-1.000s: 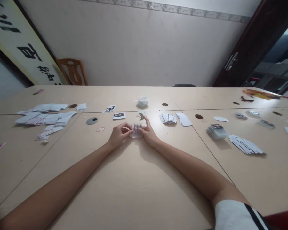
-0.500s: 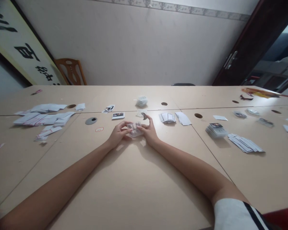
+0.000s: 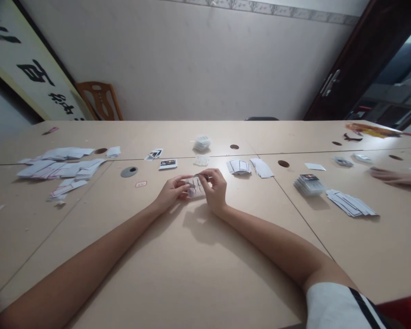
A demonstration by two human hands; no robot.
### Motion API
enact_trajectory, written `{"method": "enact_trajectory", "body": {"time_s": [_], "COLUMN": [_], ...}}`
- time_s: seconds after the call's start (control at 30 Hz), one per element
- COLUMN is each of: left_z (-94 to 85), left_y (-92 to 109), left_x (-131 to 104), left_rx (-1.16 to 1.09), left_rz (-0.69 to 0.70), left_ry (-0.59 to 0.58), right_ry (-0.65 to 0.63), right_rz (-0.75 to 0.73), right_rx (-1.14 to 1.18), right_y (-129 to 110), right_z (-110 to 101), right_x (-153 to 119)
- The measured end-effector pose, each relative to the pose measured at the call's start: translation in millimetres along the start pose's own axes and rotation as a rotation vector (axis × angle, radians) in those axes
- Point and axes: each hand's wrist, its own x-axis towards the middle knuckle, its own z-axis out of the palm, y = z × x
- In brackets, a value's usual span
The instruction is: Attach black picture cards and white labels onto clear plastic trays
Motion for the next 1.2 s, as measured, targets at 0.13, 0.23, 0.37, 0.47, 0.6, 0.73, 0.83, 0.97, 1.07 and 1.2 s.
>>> {"method": "enact_trajectory", "body": {"time_s": [0.13,0.23,0.37,0.47,0.6,0.73,0.83,0.97,1.07,1.2], "left_z": [1.8,2.2,1.8,1.0,-1.0,-2.2,-1.8,-1.6,-2.1,-2.8], "left_y": [-0.5,-2.6,-5.1,-5.5,-5.2,-3.8,-2.0,-1.4,-2.1,-1.8], "left_x": [-1.9,-1.7,-1.1,-1.1,-0.3,0.2,-0.4,-0.4,0.5,0.7], "left_rx": [-0.015,-0.037,-0.048,-0.057,-0.081,-0.112,-0.115,-0.112,-0.122,-0.138], "left_rz": [0.012,0.018,0.019,0.025,0.022,-0.006,-0.009,-0.012,-0.015,-0.027], "left_ry": [0.02,0.016,-0.008,-0.016,-0.042,-0.032,-0.009,-0.018,-0.034,-0.052], "right_ry": [-0.099,-0.136,-0.191,-0.199,-0.201,-0.204,-0.205,-0.209,-0.198,-0.185], "right_rz": [0.088,0.186,0.255,0.267,0.264,0.264,0.238,0.2,0.191,0.174], "right_rx": [0.017,0.082,0.106,0.088,0.048,-0.005,-0.047,-0.112,-0.141,-0.159], "right_y": [-1.7,0.6,-2.5,-6.1,-7.8,-7.4,-7.2,-6.2,-4.8,-4.4], "right_z": [1.4,2.6,3.2,3.0,2.3,1.3,1.0,1.4,1.7,1.5], "right_x": [-3.2,-2.8,-2.1,-2.1,-1.7,-1.5,-2.3,-3.7,-4.2,-4.2]}}
